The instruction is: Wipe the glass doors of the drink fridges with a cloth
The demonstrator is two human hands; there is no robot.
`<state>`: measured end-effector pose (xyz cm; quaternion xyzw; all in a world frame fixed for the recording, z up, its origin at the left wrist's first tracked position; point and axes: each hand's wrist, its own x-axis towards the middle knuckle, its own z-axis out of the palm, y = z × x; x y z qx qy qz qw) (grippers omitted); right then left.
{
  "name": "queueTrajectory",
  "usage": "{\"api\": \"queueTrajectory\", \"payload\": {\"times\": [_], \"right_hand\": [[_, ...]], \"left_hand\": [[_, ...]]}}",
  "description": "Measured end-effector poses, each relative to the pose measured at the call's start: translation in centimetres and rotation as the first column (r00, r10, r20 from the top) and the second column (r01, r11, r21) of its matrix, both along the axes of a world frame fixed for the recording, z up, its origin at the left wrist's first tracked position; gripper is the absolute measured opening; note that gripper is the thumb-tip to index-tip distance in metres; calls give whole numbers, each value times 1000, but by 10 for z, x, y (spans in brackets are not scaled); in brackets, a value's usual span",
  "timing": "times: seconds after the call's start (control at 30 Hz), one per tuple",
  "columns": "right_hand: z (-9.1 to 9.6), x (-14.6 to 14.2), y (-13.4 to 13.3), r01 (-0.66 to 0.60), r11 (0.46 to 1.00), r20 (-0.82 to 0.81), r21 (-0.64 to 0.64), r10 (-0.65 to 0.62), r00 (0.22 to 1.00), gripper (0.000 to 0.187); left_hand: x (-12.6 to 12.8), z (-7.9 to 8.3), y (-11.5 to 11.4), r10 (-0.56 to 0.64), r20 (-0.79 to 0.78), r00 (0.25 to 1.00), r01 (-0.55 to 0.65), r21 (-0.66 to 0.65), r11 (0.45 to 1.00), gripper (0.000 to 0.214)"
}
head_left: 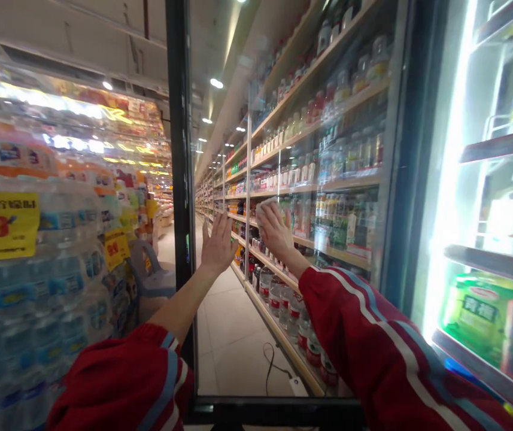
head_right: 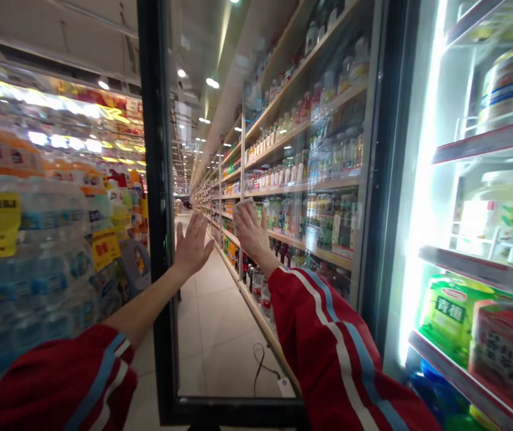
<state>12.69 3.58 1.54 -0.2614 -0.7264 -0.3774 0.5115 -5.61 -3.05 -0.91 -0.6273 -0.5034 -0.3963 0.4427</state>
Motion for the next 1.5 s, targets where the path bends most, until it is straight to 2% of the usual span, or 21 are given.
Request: {"api": "queueTrajectory", "payload": {"times": [0.13,0.23,0.43,0.73,0.8,0.9,0.97,1.2,1.27,1.4,1.5], "right_hand": [[-20,4,-1,-10,1000,80,29,8,997,35],[-24,14,2,-9,999,105,34,6,994,34],[-11,58,15,60,998,-143,32,-55,988,36],[-39,81,12,70,997,20,16,-70,997,38],[-37,90,15,91,996,-25,8,-91,996,37],[-34,106,20,144,989,-174,-16,-144,974,37],[-37,115,21,163,986,-206,-22,-164,965,37],[-56,127,20,154,988,-40,11,-153,987,38],[-54,136,21,169,986,-84,-15,-169,982,38],[-50,161,26,212,974,-274,-83,-227,935,41],[-54,171,28,218,970,-318,-104,-240,917,42]], "left_hand": [[21,1,8,-19,-28,999,19,-9,1000,54],[36,2,13,-28,-54,998,28,-5,1000,52],[57,4,20,-42,-103,994,44,12,999,56],[99,-5,33,-104,-167,980,111,33,993,52],[107,-6,37,-128,-175,976,137,38,990,51],[115,-7,40,-157,-167,973,165,34,986,51],[120,-8,41,-167,-165,972,174,25,984,52],[143,-12,43,-188,-185,965,187,-21,982,53],[149,-13,44,-191,-186,964,188,-32,982,55],[157,-14,45,-191,-206,960,186,-43,982,53],[159,-16,46,-197,-214,957,191,-48,980,54]]}}
